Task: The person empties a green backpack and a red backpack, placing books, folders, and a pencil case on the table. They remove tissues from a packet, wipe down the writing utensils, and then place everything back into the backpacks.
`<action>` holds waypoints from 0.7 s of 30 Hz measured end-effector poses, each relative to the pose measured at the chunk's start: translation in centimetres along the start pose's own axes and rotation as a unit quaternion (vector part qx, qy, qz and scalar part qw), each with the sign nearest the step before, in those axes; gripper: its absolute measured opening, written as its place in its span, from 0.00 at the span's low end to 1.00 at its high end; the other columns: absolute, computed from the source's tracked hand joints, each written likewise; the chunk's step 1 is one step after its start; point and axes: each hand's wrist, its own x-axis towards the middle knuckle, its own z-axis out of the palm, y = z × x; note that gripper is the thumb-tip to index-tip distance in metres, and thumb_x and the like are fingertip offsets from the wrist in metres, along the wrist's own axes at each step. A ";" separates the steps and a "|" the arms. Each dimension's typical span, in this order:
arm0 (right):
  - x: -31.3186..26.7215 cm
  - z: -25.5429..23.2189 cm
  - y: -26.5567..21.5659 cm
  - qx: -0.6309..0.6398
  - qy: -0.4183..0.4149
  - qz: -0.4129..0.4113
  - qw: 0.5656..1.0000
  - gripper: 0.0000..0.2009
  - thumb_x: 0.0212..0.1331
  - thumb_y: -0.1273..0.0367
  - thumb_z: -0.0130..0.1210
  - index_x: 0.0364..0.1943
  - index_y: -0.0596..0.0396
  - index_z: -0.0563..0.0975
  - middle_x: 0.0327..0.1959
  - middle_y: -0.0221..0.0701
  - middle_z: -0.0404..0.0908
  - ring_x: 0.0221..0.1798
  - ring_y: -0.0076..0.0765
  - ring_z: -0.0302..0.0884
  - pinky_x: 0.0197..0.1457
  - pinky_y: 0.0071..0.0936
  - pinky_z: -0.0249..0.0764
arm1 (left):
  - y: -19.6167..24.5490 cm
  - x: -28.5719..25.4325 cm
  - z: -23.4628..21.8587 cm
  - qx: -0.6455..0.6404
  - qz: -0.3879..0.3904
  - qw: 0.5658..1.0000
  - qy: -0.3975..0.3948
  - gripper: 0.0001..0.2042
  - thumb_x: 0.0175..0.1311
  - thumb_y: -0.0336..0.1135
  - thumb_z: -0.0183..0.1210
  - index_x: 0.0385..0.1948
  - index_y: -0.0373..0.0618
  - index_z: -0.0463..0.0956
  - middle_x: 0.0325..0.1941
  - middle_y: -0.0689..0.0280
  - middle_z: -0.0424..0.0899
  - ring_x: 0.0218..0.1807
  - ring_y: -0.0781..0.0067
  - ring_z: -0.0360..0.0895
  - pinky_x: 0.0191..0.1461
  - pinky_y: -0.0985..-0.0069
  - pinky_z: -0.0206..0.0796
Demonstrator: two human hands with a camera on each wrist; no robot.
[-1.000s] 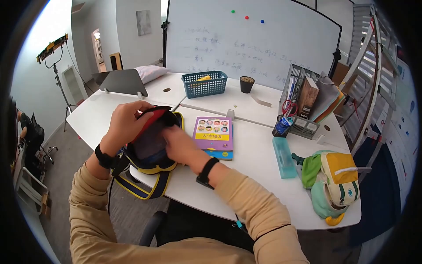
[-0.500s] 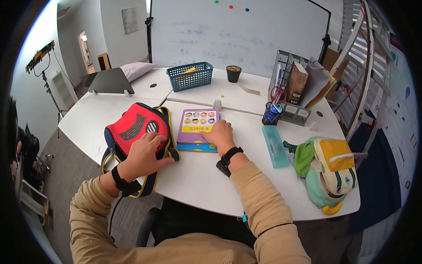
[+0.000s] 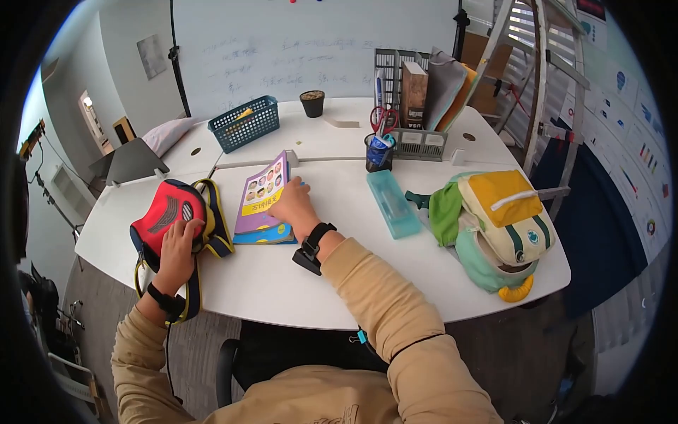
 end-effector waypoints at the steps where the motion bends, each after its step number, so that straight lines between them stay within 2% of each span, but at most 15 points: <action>1: -0.8 -0.7 -0.5 0.044 -0.023 -0.005 0.999 0.43 0.55 0.75 0.82 0.69 0.75 0.62 0.69 0.66 0.73 0.67 0.67 0.84 0.68 0.38 0.87 | 0.0 0.5 0.3 0.026 -0.015 1.000 0.001 0.37 0.51 0.13 0.61 0.68 0.52 0.76 0.56 0.55 0.77 0.62 0.44 0.77 0.70 0.50 0.67; 2: -0.5 -0.6 0.1 0.074 -0.021 -0.011 0.997 0.42 0.55 0.76 0.81 0.68 0.75 0.62 0.67 0.64 0.76 0.66 0.63 0.86 0.65 0.38 0.88 | 0.0 0.8 0.3 0.051 -0.030 0.998 0.003 0.37 0.52 0.13 0.61 0.68 0.52 0.76 0.57 0.55 0.77 0.63 0.44 0.76 0.70 0.49 0.67; 3: 0.1 -0.2 0.8 0.104 -0.018 -0.019 0.994 0.41 0.54 0.78 0.80 0.68 0.75 0.63 0.64 0.62 0.79 0.65 0.59 0.87 0.63 0.38 0.89 | 0.4 0.7 0.4 0.060 -0.082 0.994 -0.041 0.35 0.52 0.16 0.66 0.68 0.49 0.76 0.62 0.53 0.76 0.66 0.43 0.75 0.73 0.48 0.65; 4: 0.4 0.1 1.1 0.133 -0.016 -0.027 0.991 0.40 0.54 0.79 0.80 0.68 0.75 0.64 0.61 0.60 0.82 0.64 0.56 0.89 0.60 0.38 0.91 | 1.4 1.6 0.5 0.037 -0.067 0.997 0.002 0.35 0.51 0.17 0.68 0.67 0.47 0.75 0.63 0.52 0.75 0.68 0.41 0.74 0.74 0.48 0.65; 6: -0.2 -0.1 1.3 0.180 -0.006 -0.024 0.983 0.44 0.55 0.81 0.78 0.72 0.74 0.60 0.64 0.57 0.81 0.66 0.50 0.87 0.62 0.35 0.90 | 3.1 3.0 1.3 -0.012 -0.041 0.996 0.084 0.36 0.50 0.20 0.72 0.67 0.44 0.75 0.67 0.50 0.74 0.70 0.39 0.73 0.75 0.48 0.64; 8: -0.8 -0.6 2.1 0.219 0.011 -0.057 0.974 0.46 0.55 0.81 0.79 0.74 0.74 0.59 0.67 0.56 0.80 0.66 0.49 0.87 0.64 0.34 0.89 | 4.8 5.1 2.3 -0.141 -0.032 0.987 0.075 0.32 0.57 0.24 0.74 0.66 0.37 0.73 0.67 0.44 0.75 0.71 0.35 0.73 0.75 0.48 0.67; 9: -0.9 -1.0 2.5 0.232 0.009 -0.045 0.972 0.45 0.58 0.80 0.77 0.76 0.72 0.58 0.69 0.54 0.78 0.67 0.46 0.86 0.66 0.33 0.88 | 4.0 5.4 5.4 -0.190 -0.034 0.979 0.060 0.30 0.64 0.26 0.74 0.67 0.34 0.72 0.65 0.45 0.76 0.68 0.38 0.76 0.73 0.52 0.71; 10: -1.1 -1.4 2.9 0.258 0.007 -0.076 0.963 0.45 0.59 0.80 0.77 0.76 0.72 0.57 0.69 0.54 0.79 0.67 0.46 0.86 0.66 0.34 0.88 | 4.0 6.5 7.4 -0.294 -0.151 0.944 -0.024 0.32 0.69 0.30 0.75 0.70 0.30 0.70 0.69 0.45 0.78 0.68 0.46 0.81 0.70 0.57 0.77; 12: -1.6 -2.4 3.7 0.309 0.000 -0.137 0.941 0.44 0.62 0.80 0.75 0.76 0.72 0.57 0.68 0.55 0.79 0.68 0.44 0.86 0.66 0.36 0.88 | 6.7 8.9 7.6 -0.484 -0.291 0.823 -0.056 0.37 0.74 0.40 0.75 0.74 0.24 0.68 0.74 0.45 0.80 0.69 0.56 0.84 0.71 0.60 0.79; 15: -3.5 -4.9 3.3 0.314 -0.043 -0.209 0.925 0.35 0.67 0.81 0.72 0.75 0.64 0.65 0.67 0.44 0.82 0.68 0.37 0.86 0.71 0.36 0.85 | 8.0 11.3 6.3 -0.747 -0.226 0.619 -0.088 0.30 0.78 0.36 0.73 0.73 0.27 0.72 0.72 0.51 0.85 0.70 0.65 0.85 0.72 0.64 0.80; 16: -4.0 -5.7 3.2 0.308 -0.059 -0.231 0.921 0.34 0.67 0.81 0.71 0.74 0.63 0.67 0.68 0.42 0.83 0.68 0.36 0.85 0.72 0.35 0.84 | 8.1 11.7 6.4 -0.749 -0.185 0.631 -0.077 0.27 0.78 0.33 0.72 0.72 0.28 0.74 0.70 0.52 0.87 0.69 0.65 0.86 0.72 0.64 0.80; 17: -4.7 -6.3 3.2 0.256 -0.042 -0.258 0.931 0.26 0.74 0.77 0.67 0.72 0.60 0.70 0.65 0.38 0.85 0.66 0.33 0.85 0.72 0.34 0.83 | 8.3 11.9 6.6 -0.750 -0.145 0.642 -0.069 0.25 0.78 0.30 0.71 0.70 0.30 0.76 0.69 0.54 0.88 0.68 0.66 0.87 0.72 0.64 0.81; 18: -5.3 -6.8 3.2 0.255 -0.038 -0.251 0.933 0.24 0.76 0.75 0.65 0.72 0.60 0.70 0.66 0.39 0.84 0.67 0.33 0.84 0.73 0.34 0.81 | 8.5 12.1 6.9 -0.749 -0.105 0.652 -0.063 0.22 0.78 0.28 0.71 0.69 0.31 0.78 0.67 0.56 0.90 0.66 0.66 0.87 0.72 0.64 0.81; 20: -6.1 -7.6 3.1 0.256 -0.031 -0.233 0.938 0.22 0.80 0.71 0.63 0.72 0.59 0.70 0.68 0.39 0.81 0.70 0.34 0.81 0.75 0.35 0.79 | 9.4 12.5 6.2 -0.745 -0.105 0.656 -0.064 0.22 0.76 0.23 0.71 0.69 0.33 0.79 0.67 0.55 0.90 0.66 0.65 0.88 0.73 0.65 0.81; 21: -5.9 -7.7 3.5 0.188 0.032 -0.272 0.943 0.22 0.81 0.70 0.61 0.73 0.59 0.70 0.69 0.40 0.79 0.71 0.35 0.79 0.77 0.36 0.77 | 9.6 12.8 5.8 -0.738 -0.103 0.663 -0.078 0.22 0.76 0.23 0.71 0.69 0.33 0.79 0.68 0.56 0.89 0.67 0.65 0.87 0.74 0.64 0.80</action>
